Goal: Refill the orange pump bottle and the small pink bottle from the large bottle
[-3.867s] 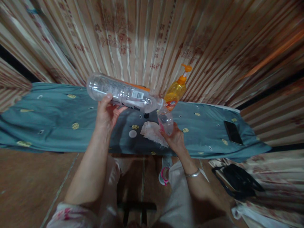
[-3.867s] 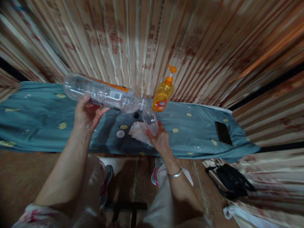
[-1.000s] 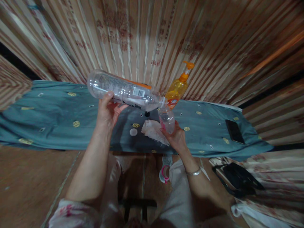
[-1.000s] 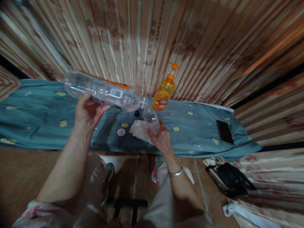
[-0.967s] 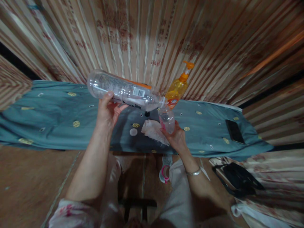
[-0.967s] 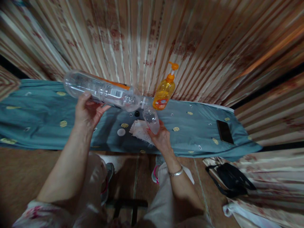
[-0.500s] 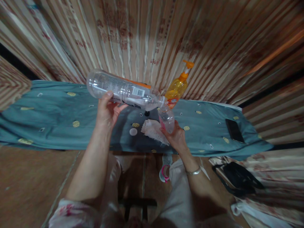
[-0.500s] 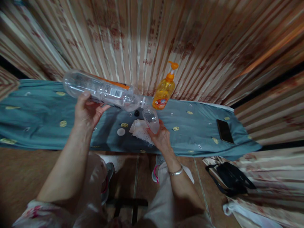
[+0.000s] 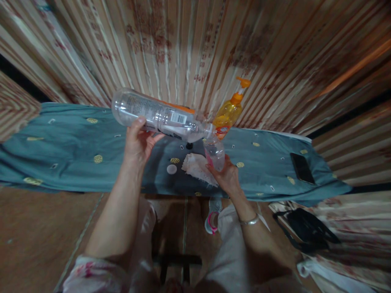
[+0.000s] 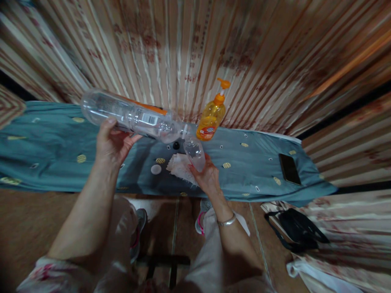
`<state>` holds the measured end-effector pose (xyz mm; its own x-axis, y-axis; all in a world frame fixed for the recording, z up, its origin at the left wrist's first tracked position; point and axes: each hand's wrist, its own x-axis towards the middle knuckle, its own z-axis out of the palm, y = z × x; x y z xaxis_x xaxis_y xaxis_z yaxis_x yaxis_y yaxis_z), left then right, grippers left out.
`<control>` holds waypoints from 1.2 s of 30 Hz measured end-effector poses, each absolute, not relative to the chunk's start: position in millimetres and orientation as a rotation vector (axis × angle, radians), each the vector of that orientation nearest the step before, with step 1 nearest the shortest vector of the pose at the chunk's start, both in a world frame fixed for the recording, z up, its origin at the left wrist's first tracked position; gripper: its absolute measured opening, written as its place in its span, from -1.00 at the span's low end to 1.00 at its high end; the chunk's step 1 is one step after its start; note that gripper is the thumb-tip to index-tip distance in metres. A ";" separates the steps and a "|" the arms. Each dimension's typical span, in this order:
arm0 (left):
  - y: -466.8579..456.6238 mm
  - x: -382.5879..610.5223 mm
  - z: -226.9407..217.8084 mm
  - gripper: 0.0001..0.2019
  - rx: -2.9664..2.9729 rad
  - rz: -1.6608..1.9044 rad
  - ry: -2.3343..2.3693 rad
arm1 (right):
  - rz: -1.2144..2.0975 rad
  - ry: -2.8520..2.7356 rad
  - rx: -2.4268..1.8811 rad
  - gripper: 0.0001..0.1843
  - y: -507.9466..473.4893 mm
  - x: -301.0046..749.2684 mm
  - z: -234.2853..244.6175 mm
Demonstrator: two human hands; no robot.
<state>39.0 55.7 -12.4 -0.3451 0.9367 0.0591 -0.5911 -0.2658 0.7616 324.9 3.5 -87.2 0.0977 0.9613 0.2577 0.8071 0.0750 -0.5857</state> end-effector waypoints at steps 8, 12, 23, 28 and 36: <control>55.0 40.9 -10.3 -0.65 0.598 1.821 0.787 | 0.315 -1.725 -1.744 0.04 4.5 325.9 -90.1; 54.4 40.9 -9.0 -0.65 0.596 1.809 0.782 | 0.322 -1.721 -1.746 -0.05 3.7 325.2 -88.5; 52.3 42.3 -4.9 -0.69 0.568 1.805 0.790 | 0.321 -1.735 -1.770 -0.07 4.6 325.6 -89.3; 51.8 42.9 -4.8 -0.70 0.577 1.808 0.783 | 0.293 -1.755 -1.766 -0.18 4.4 326.0 -90.7; 51.8 42.1 -4.8 -0.61 0.593 1.804 0.798 | 0.330 -1.761 -1.814 -0.20 3.1 324.8 -86.0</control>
